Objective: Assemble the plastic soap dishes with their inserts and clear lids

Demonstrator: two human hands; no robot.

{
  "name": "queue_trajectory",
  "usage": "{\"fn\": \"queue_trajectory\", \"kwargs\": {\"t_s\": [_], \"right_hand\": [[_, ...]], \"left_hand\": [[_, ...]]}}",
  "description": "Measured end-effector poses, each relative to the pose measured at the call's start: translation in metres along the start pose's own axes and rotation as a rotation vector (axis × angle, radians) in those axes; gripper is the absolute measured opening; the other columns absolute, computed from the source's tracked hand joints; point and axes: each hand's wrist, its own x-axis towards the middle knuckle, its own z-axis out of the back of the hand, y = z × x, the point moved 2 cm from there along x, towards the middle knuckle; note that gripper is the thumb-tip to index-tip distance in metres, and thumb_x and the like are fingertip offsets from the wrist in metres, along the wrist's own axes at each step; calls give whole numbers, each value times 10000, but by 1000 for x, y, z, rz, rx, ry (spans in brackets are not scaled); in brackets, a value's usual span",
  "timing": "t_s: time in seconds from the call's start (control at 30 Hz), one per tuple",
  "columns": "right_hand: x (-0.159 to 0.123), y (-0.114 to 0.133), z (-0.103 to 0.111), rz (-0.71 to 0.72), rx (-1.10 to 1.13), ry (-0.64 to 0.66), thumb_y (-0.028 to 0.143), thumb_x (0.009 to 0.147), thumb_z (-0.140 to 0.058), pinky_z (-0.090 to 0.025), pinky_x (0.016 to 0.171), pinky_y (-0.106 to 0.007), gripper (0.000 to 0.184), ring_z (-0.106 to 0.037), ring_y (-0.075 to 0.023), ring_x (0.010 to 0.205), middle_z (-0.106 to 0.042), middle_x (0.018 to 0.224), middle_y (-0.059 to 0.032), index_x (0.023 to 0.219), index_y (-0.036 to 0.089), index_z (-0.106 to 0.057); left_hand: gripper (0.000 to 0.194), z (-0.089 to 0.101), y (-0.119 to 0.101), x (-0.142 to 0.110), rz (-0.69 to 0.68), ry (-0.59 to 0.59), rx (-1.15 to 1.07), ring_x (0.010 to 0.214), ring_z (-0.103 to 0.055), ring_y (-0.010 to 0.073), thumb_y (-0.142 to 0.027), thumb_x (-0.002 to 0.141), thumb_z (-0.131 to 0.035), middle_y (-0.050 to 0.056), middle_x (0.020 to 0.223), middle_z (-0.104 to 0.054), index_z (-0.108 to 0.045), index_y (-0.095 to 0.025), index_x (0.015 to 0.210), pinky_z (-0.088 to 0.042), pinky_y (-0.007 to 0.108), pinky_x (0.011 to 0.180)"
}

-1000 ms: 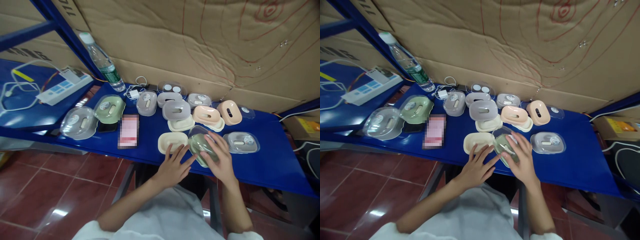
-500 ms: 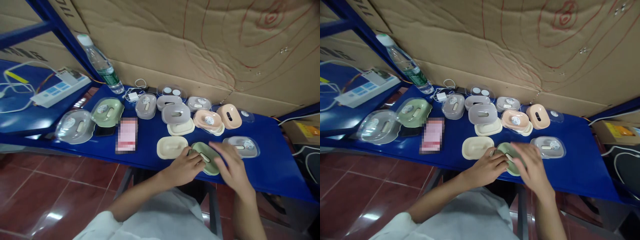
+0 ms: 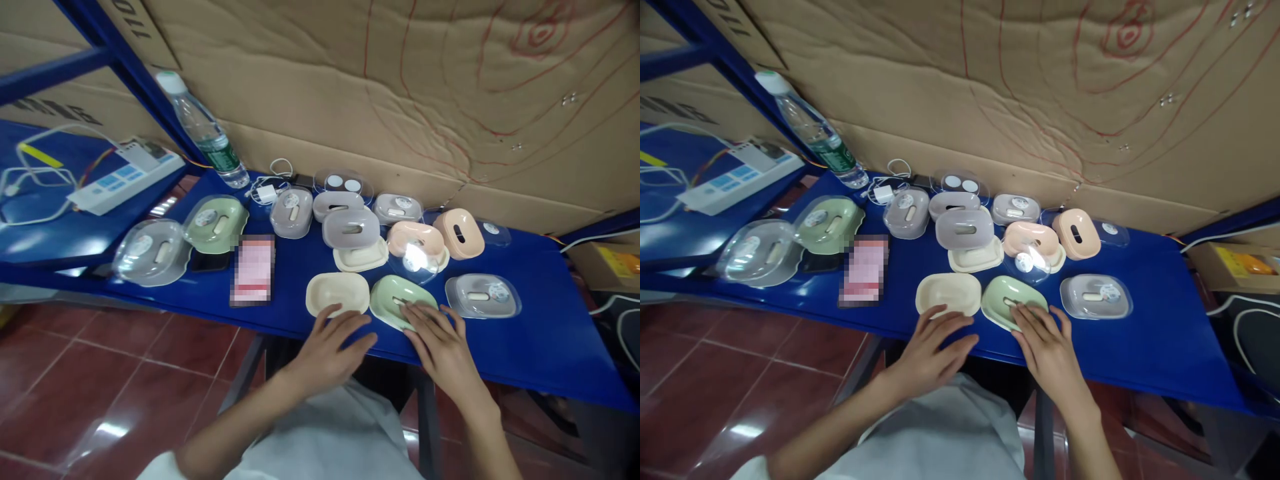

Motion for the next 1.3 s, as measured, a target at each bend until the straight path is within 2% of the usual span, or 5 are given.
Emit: {"fn": "queue_trajectory", "kwargs": {"t_s": [0.2,0.5,0.7,0.97,1.3], "right_hand": [[7,-7,11,50,66,-133,240,1104,-589,-404,1193,-532,557,-682,-297,1324,-741,1454,-50,1643,320,-474],[114,-85,23,-16,-169,-279,299,1117,-548,-363,1201,-551,385,-611,-337,1417,-673,1537,-118,1485,256,-654],[61,-29,20,-67,-119,-326,250,1072,-613,-374,1207,-558,435,-587,-359,1451,-605,1602,-123,1505,283,-624],[-29,-2,-19,-74,-107,-185,260,1087,-629,-394,1177,-517,331,-711,-317,1289,-719,1457,-141,1417,241,-654],[9,-3,1,36,-34,-196,243,1072,-648,-453,1179,-548,372,-641,-345,1400,-678,1504,-150,1444,232,-648]], "left_hand": [[323,29,24,-56,195,88,178,1355,-667,274,-163,1044,-596,113,1408,-728,-709,-269,1327,-473,530,1209],[372,1,1,-49,155,160,130,1507,-550,273,-253,1074,-604,112,1599,-611,-674,-257,1440,-273,559,1350],[449,-1,-8,-48,117,221,110,1543,-508,292,-293,1061,-639,119,1664,-540,-627,-282,1509,-260,562,1342],[438,52,89,18,350,-57,377,1379,-633,359,-289,1044,-630,200,1527,-628,-613,-227,1477,-499,544,1126],[790,33,178,117,725,290,532,1538,-431,499,-443,954,-717,266,1717,-384,-441,-192,1650,-423,675,1168]]}}
